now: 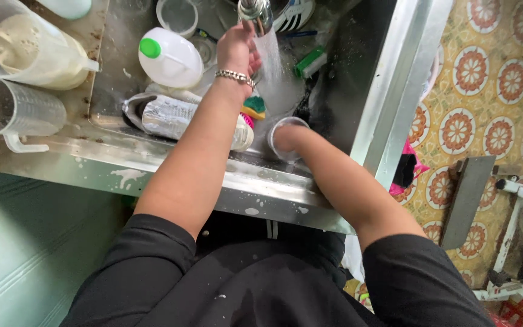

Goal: The person scrubs the inside and outside of a white sneaker with a brush and rinses it under running water. They then clean a pink sneaker using a brush and rinse it. Finally, the person washes their hands under the tap.

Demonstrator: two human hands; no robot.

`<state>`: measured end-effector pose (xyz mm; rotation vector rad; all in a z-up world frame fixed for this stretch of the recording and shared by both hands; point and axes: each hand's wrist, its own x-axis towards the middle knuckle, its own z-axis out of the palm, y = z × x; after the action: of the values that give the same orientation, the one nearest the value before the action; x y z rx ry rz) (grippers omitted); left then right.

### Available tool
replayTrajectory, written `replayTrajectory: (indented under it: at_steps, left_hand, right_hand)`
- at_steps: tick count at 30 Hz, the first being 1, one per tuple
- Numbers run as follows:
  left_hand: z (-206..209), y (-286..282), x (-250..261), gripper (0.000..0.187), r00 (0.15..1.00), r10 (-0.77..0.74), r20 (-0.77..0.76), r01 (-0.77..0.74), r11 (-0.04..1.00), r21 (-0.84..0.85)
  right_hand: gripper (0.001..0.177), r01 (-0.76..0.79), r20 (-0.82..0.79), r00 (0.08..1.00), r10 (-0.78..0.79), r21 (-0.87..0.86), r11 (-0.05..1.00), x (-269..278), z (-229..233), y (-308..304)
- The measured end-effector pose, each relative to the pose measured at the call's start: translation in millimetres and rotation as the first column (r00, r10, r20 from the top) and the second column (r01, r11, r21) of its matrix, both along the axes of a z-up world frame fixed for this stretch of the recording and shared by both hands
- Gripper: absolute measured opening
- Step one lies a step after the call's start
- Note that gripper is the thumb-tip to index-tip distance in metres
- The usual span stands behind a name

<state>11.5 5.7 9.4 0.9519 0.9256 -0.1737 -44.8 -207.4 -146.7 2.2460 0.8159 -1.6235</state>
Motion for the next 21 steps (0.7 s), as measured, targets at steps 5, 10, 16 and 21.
replayTrajectory:
  at_steps: [5, 10, 16, 21]
  left_hand:
    - [8.4, -7.7, -7.3, 0.069, 0.998, -0.013, -0.069, 0.013, 1.0, -0.005]
    - [-64.7, -19.8, 2.6, 0.067, 0.999, -0.025, -0.029, 0.026, 0.999, 0.028]
    - [-108.4, -52.3, -1.0, 0.066, 0.967, -0.246, -0.067, 0.254, 0.95, 0.183]
    - [-52.4, -82.2, -25.8, 0.098, 0.928, -0.273, 0.253, 0.367, 0.79, -0.492]
  right_hand:
    - [0.05, 0.127, 0.029, 0.991, -0.13, 0.072, 0.989, -15.9, 23.0, 13.0]
    - [0.052, 0.255, 0.037, 0.964, -0.265, 0.167, 0.952, 5.0, 44.6, -15.8]
    - [0.04, 0.473, -0.09, 0.839, -0.536, 0.608, 0.638, 8.6, 176.9, -44.2]
    - [0.026, 0.546, -0.336, 0.706, -0.624, 0.818, 0.178, 9.0, 253.4, -38.3]
